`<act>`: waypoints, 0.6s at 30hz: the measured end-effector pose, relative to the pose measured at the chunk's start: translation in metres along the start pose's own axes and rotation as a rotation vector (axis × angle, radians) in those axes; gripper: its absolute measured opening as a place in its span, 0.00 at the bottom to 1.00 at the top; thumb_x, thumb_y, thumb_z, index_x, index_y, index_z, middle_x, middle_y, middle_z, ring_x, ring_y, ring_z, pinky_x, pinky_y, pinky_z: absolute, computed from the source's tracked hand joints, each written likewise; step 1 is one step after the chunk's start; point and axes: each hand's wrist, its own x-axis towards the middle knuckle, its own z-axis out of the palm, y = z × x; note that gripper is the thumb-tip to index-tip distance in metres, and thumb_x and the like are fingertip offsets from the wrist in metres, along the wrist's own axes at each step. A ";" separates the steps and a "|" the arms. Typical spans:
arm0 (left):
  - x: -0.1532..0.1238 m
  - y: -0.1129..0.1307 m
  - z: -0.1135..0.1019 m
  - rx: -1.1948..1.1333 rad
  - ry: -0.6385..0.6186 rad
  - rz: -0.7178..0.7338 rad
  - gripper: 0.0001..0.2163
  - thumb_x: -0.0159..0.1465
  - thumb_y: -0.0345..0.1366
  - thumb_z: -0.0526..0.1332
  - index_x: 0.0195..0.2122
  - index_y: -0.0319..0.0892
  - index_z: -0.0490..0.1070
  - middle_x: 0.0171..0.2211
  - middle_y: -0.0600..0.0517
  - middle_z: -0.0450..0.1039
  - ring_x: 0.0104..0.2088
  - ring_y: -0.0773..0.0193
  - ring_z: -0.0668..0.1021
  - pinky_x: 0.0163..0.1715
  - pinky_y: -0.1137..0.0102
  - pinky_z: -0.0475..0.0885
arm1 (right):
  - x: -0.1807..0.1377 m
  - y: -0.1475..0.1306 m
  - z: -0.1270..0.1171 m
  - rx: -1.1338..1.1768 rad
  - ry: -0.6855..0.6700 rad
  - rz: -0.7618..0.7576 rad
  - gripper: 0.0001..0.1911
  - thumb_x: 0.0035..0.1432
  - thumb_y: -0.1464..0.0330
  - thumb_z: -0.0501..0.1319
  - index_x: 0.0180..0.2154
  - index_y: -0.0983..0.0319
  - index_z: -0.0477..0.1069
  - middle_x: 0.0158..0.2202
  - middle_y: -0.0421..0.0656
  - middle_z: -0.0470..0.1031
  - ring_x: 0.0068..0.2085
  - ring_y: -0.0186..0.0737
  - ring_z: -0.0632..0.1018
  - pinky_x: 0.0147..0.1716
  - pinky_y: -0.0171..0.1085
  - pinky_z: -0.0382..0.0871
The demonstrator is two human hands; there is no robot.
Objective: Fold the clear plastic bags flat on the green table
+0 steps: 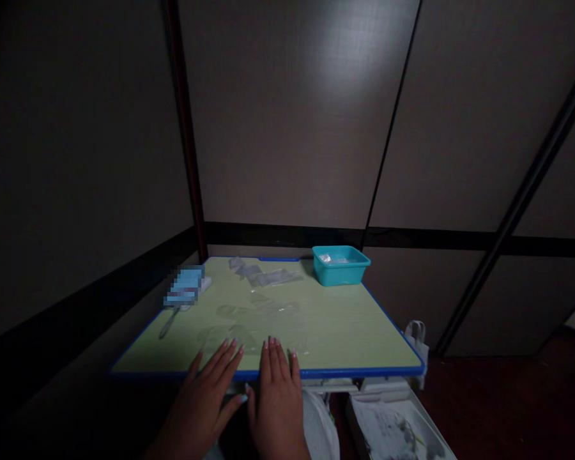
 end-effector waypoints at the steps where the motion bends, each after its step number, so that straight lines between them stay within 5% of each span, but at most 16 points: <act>1: -0.002 -0.003 0.001 0.005 0.008 -0.019 0.26 0.62 0.48 0.49 0.60 0.48 0.51 0.59 0.50 0.57 0.58 0.55 0.60 0.57 0.55 0.48 | 0.000 0.000 0.000 0.003 0.000 0.003 0.35 0.55 0.63 0.51 0.62 0.61 0.41 0.63 0.40 0.42 0.62 0.42 0.47 0.60 0.48 0.40; 10: -0.002 -0.005 -0.001 -0.023 -0.055 -0.111 0.26 0.62 0.49 0.48 0.60 0.47 0.52 0.59 0.47 0.55 0.59 0.54 0.59 0.57 0.51 0.48 | 0.000 0.000 0.002 -0.012 0.019 0.007 0.36 0.54 0.65 0.52 0.62 0.62 0.42 0.63 0.40 0.41 0.62 0.43 0.47 0.60 0.49 0.41; 18: 0.022 0.009 0.000 -0.111 -0.113 0.048 0.29 0.62 0.48 0.49 0.62 0.51 0.40 0.61 0.52 0.50 0.59 0.57 0.58 0.57 0.55 0.52 | -0.001 0.009 0.017 -0.068 0.066 -0.057 0.41 0.49 0.69 0.52 0.62 0.61 0.36 0.63 0.40 0.41 0.62 0.46 0.50 0.58 0.50 0.45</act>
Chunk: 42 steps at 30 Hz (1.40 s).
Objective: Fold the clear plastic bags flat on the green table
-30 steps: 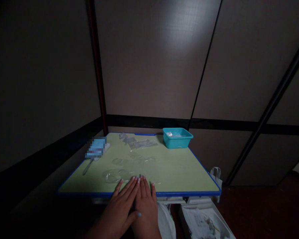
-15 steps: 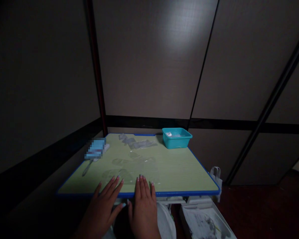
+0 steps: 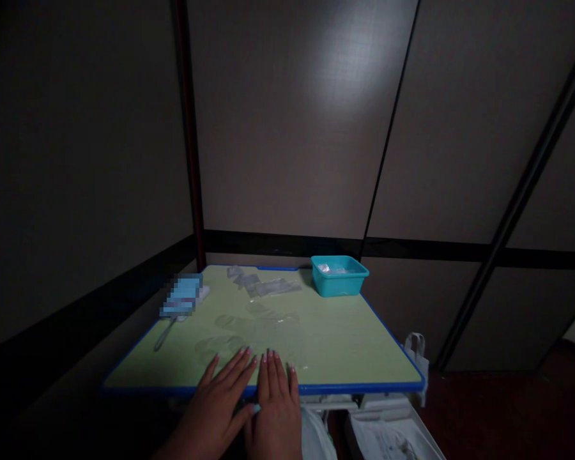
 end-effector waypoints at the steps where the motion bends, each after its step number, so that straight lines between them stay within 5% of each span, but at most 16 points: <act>1: 0.001 -0.002 0.002 0.005 0.005 0.018 0.29 0.62 0.48 0.49 0.62 0.51 0.39 0.61 0.52 0.50 0.59 0.58 0.59 0.57 0.56 0.53 | 0.000 0.002 0.005 -0.008 0.010 -0.012 0.42 0.49 0.69 0.52 0.62 0.61 0.34 0.63 0.41 0.41 0.61 0.46 0.51 0.58 0.51 0.47; 8: -0.013 -0.044 0.020 0.150 0.200 0.103 0.31 0.61 0.48 0.52 0.62 0.50 0.39 0.56 0.53 0.60 0.53 0.63 0.68 0.50 0.68 0.62 | 0.005 0.006 0.038 -0.056 0.134 0.033 0.45 0.52 0.63 0.52 0.61 0.59 0.21 0.60 0.42 0.53 0.58 0.51 0.59 0.53 0.53 0.53; 16: -0.044 -0.071 0.020 0.170 0.180 -0.117 0.26 0.62 0.46 0.50 0.61 0.51 0.47 0.57 0.52 0.59 0.55 0.58 0.66 0.52 0.58 0.60 | 0.003 0.005 0.019 -0.048 0.079 -0.006 0.44 0.53 0.62 0.52 0.62 0.60 0.24 0.62 0.42 0.48 0.59 0.49 0.57 0.54 0.52 0.51; 21: -0.033 -0.058 0.016 0.133 0.144 -0.219 0.23 0.62 0.44 0.49 0.59 0.49 0.52 0.58 0.48 0.57 0.57 0.55 0.62 0.55 0.50 0.52 | 0.003 0.006 0.017 -0.052 0.061 -0.018 0.44 0.52 0.63 0.52 0.62 0.61 0.26 0.62 0.43 0.46 0.60 0.49 0.56 0.55 0.51 0.51; 29: 0.018 -0.005 -0.009 -0.082 -0.054 0.047 0.28 0.61 0.49 0.49 0.61 0.55 0.40 0.61 0.54 0.49 0.60 0.59 0.56 0.57 0.55 0.52 | 0.001 0.008 0.021 -0.078 0.064 -0.046 0.43 0.52 0.64 0.51 0.62 0.62 0.25 0.62 0.43 0.46 0.60 0.48 0.55 0.55 0.52 0.50; 42: 0.004 -0.056 -0.005 -0.043 -0.136 -0.084 0.25 0.62 0.46 0.48 0.60 0.53 0.46 0.60 0.52 0.52 0.60 0.60 0.57 0.56 0.60 0.55 | 0.002 0.001 0.012 -0.056 0.038 0.002 0.40 0.55 0.63 0.50 0.62 0.61 0.29 0.62 0.43 0.45 0.61 0.47 0.54 0.55 0.51 0.51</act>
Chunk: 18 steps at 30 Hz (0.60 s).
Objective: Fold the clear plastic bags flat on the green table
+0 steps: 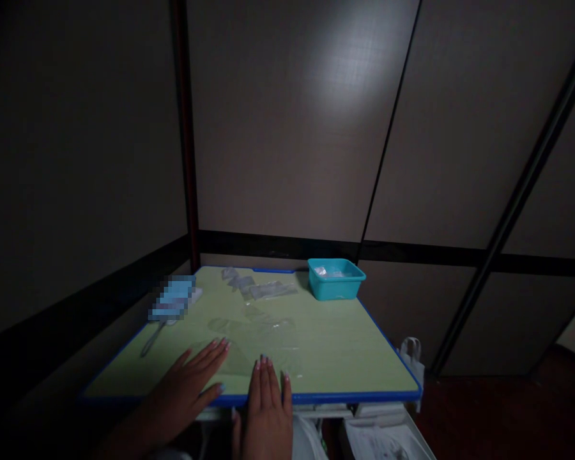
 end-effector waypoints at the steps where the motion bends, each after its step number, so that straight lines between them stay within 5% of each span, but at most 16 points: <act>1: 0.000 -0.003 0.000 0.000 -0.004 -0.021 0.25 0.62 0.46 0.48 0.60 0.53 0.46 0.61 0.51 0.51 0.60 0.60 0.56 0.56 0.59 0.55 | 0.000 0.000 -0.001 0.002 -0.004 0.006 0.40 0.55 0.63 0.50 0.62 0.61 0.29 0.62 0.43 0.45 0.61 0.47 0.54 0.55 0.51 0.51; 8: 0.017 -0.016 -0.016 -0.040 0.011 -0.072 0.25 0.63 0.49 0.46 0.61 0.52 0.46 0.63 0.48 0.41 0.62 0.55 0.49 0.55 0.54 0.54 | 0.013 0.010 -0.043 0.054 -0.030 0.019 0.40 0.55 0.52 0.49 0.62 0.59 0.34 0.62 0.45 0.46 0.61 0.52 0.50 0.54 0.59 0.48; 12: 0.057 -0.022 -0.026 -0.133 0.117 -0.041 0.29 0.60 0.50 0.51 0.60 0.45 0.50 0.63 0.44 0.40 0.61 0.55 0.53 0.55 0.61 0.56 | 0.054 0.049 -0.074 0.070 0.034 0.121 0.28 0.59 0.56 0.46 0.59 0.57 0.51 0.60 0.45 0.55 0.61 0.49 0.52 0.55 0.57 0.44; 15: 0.099 -0.026 -0.026 -0.196 0.191 -0.102 0.24 0.60 0.46 0.53 0.55 0.41 0.60 0.58 0.43 0.56 0.56 0.57 0.62 0.53 0.65 0.59 | 0.094 0.090 -0.070 0.140 0.033 0.248 0.24 0.58 0.59 0.49 0.52 0.64 0.63 0.51 0.52 0.67 0.54 0.48 0.64 0.51 0.47 0.56; 18: 0.138 -0.034 -0.018 -0.229 0.208 -0.224 0.15 0.60 0.41 0.54 0.43 0.39 0.70 0.43 0.46 0.71 0.46 0.60 0.71 0.47 0.68 0.63 | 0.122 0.123 -0.046 0.322 -0.048 0.298 0.20 0.55 0.61 0.54 0.44 0.66 0.70 0.39 0.51 0.74 0.44 0.45 0.72 0.42 0.40 0.63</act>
